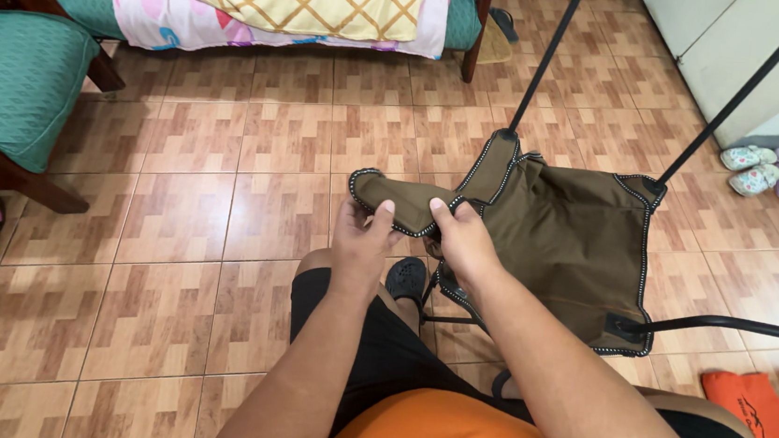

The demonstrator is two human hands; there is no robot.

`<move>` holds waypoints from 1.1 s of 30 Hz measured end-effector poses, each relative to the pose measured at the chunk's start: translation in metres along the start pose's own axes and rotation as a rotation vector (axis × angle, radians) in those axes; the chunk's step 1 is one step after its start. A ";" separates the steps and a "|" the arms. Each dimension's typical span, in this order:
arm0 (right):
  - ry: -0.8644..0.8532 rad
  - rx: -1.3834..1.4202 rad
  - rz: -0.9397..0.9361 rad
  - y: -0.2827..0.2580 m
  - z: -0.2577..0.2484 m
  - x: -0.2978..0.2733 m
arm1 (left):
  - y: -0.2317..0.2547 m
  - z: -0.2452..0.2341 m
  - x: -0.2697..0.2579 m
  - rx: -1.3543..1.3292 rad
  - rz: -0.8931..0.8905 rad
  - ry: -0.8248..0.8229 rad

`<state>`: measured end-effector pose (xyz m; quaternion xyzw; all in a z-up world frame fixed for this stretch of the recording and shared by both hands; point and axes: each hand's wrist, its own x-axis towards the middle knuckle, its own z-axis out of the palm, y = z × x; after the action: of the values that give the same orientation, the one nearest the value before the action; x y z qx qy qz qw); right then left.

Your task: The person assembles a portable camping chair by attaching fabric panels to a metal frame and securing them with a screwdriver. The person attaches the seat fabric, side panels, and backrest, then uses a screwdriver to tighten fasteners.

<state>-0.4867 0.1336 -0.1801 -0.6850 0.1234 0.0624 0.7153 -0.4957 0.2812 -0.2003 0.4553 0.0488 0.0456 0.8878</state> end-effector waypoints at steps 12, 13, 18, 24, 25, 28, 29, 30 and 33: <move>-0.056 0.208 -0.021 0.011 -0.007 0.001 | 0.013 0.002 -0.001 0.252 0.016 0.021; -0.074 0.231 -0.035 0.014 -0.009 0.004 | 0.016 0.003 0.001 0.229 -0.045 0.018; -0.036 0.235 0.226 0.016 -0.022 0.040 | 0.025 0.006 0.020 0.179 -0.370 0.043; -0.079 0.275 0.288 0.018 -0.025 0.054 | 0.031 0.011 0.016 0.254 -0.259 0.032; -0.070 0.327 0.247 0.022 -0.027 0.045 | 0.029 0.012 0.010 0.286 -0.180 0.041; -0.066 0.400 0.127 0.026 -0.035 0.022 | 0.014 0.015 -0.011 0.608 0.241 -0.136; -0.069 0.412 0.094 0.030 -0.040 0.013 | 0.006 0.017 -0.015 0.544 0.108 -0.130; -0.071 0.389 0.074 0.034 -0.044 0.006 | -0.003 0.019 -0.018 0.480 -0.025 -0.123; -0.071 0.373 0.018 0.046 -0.051 -0.004 | -0.025 0.020 -0.020 0.351 -0.048 -0.140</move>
<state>-0.5076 0.0853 -0.2254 -0.5366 0.1138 0.0688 0.8333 -0.5121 0.2479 -0.2081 0.6038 0.0048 -0.0167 0.7970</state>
